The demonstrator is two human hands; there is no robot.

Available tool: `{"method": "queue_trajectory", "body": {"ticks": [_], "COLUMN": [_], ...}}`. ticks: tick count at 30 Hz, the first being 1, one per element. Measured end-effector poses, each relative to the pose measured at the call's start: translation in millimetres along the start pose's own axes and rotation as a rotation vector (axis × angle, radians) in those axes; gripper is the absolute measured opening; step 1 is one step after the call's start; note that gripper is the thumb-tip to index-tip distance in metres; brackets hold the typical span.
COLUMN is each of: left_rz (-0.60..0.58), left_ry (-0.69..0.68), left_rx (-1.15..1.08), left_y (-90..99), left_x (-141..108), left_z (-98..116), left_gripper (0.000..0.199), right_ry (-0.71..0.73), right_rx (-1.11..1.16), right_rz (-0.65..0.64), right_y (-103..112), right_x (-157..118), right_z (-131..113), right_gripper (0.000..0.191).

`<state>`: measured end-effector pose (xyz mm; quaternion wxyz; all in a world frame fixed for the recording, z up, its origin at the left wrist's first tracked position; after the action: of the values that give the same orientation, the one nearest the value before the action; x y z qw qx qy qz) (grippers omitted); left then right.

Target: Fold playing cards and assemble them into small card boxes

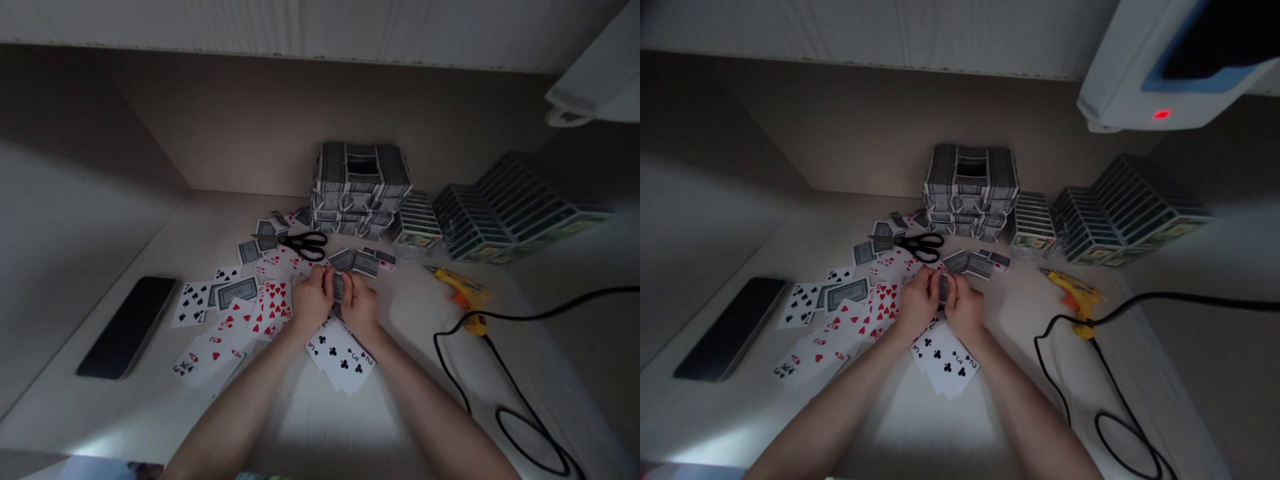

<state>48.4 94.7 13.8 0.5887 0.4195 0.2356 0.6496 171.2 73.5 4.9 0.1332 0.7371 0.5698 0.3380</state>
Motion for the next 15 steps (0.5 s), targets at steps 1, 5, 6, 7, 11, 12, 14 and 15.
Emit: {"method": "queue_trajectory", "body": {"ticks": [1, 5, 6, 7, 11, 12, 14, 15], "left_rz": [0.007, 0.007, 0.005, 0.005, 0.009, -0.007, -0.072, -0.115], "left_ry": [-0.005, -0.042, -0.056, -0.071, -0.096, -0.084, -0.043, -0.016], "left_rx": [0.007, 0.029, 0.041, 0.051, -0.048, -0.121, -0.291, -0.372], "left_y": [1.8, 5.9, 6.2, 6.3, 6.5, 5.0, -1.7, -6.2], "left_x": [0.4, 2.8, 3.2, 3.4, 2.6, 2.6, 2.7, 2.7], "left_z": [-1.0, -4.9, -4.9, -4.2, -1.3, -1.7, -3.5, -4.3], "left_gripper": [0.032, 0.041, 0.042, 0.043, 0.045, 0.046, 0.047, 0.047], "right_ry": [0.003, -0.040, -0.059, -0.080, -0.210, -0.247, -0.277, -0.283], "right_rx": [0.017, 0.157, 0.192, 0.232, 0.473, 0.525, 0.591, 0.618], "right_rz": [-0.003, -0.010, -0.013, -0.021, -0.190, -0.258, -0.305, -0.316], "right_y": [0.1, -1.5, -2.1, -2.9, -15.5, -20.3, -20.6, -20.1], "right_x": [0.9, 6.7, 8.1, 9.4, 12.0, 11.3, 11.6, 11.9], "right_z": [0.2, 7.5, 10.0, 12.5, 21.5, 22.5, 22.1, 21.4], "right_gripper": [0.031, 0.032, 0.032, 0.032, 0.037, 0.038, 0.039, 0.040]}}
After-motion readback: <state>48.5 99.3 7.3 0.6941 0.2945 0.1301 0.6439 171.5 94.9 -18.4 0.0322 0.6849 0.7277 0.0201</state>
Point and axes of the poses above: each hand's wrist, its own x-axis towards the middle knuckle, its own y-axis out of the back of the hand, z = x × y, the point moved 10 cm from there along x, towards the middle knuckle, and after that the axes turned 4 degrees about -z, right-handed, at the moved point
